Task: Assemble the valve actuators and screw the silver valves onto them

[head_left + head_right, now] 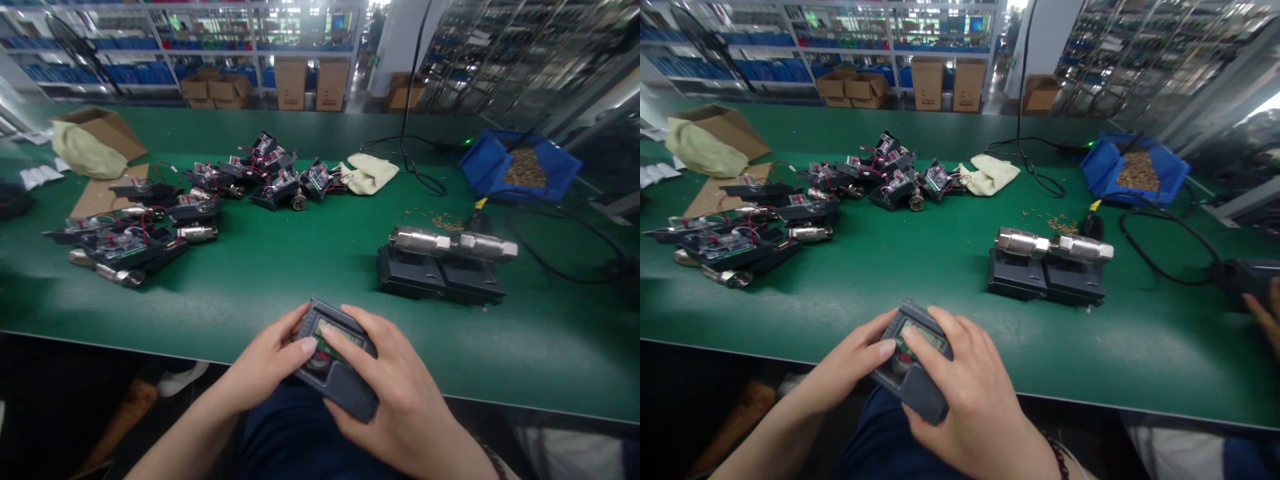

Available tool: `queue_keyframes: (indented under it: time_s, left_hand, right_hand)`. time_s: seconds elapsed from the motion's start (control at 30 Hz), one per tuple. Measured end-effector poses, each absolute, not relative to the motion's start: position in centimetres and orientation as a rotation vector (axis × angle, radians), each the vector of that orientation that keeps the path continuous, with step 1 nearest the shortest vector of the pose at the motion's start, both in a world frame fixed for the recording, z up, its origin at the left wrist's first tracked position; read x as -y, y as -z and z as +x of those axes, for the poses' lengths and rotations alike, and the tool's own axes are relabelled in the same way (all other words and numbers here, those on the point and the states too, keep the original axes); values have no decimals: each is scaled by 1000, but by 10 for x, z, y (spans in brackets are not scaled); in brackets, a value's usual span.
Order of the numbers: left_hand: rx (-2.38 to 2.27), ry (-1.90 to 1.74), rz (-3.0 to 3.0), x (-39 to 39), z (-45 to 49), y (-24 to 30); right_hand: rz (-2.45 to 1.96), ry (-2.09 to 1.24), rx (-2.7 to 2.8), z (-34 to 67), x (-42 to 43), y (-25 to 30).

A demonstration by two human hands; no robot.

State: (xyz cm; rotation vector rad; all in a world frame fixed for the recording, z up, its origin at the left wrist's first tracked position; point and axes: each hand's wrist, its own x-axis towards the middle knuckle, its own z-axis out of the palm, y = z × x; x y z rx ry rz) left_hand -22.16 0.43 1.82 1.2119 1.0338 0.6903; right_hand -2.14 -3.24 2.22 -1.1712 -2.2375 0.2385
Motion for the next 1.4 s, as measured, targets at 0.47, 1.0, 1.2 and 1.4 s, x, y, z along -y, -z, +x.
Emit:
queue_keyframes:
  time_s: [0.47,1.0,1.2,1.4]
  left_hand:
    - [-1160,-771,1660,70,-236,18]
    - [-1146,-766,1721,65,-230,11]
    - [-1190,-799,1704,63,-227,12]
    - [-1188,-850,1727,60,-228,13]
  right_hand:
    - [-1234,-1779,1251,-19,70,-1]
    - [-1254,-1677,1318,-12,74,10]
    - [-1237,-1656,1330,-9,74,14]
    - [-1193,-1642,1361,-8,67,12]
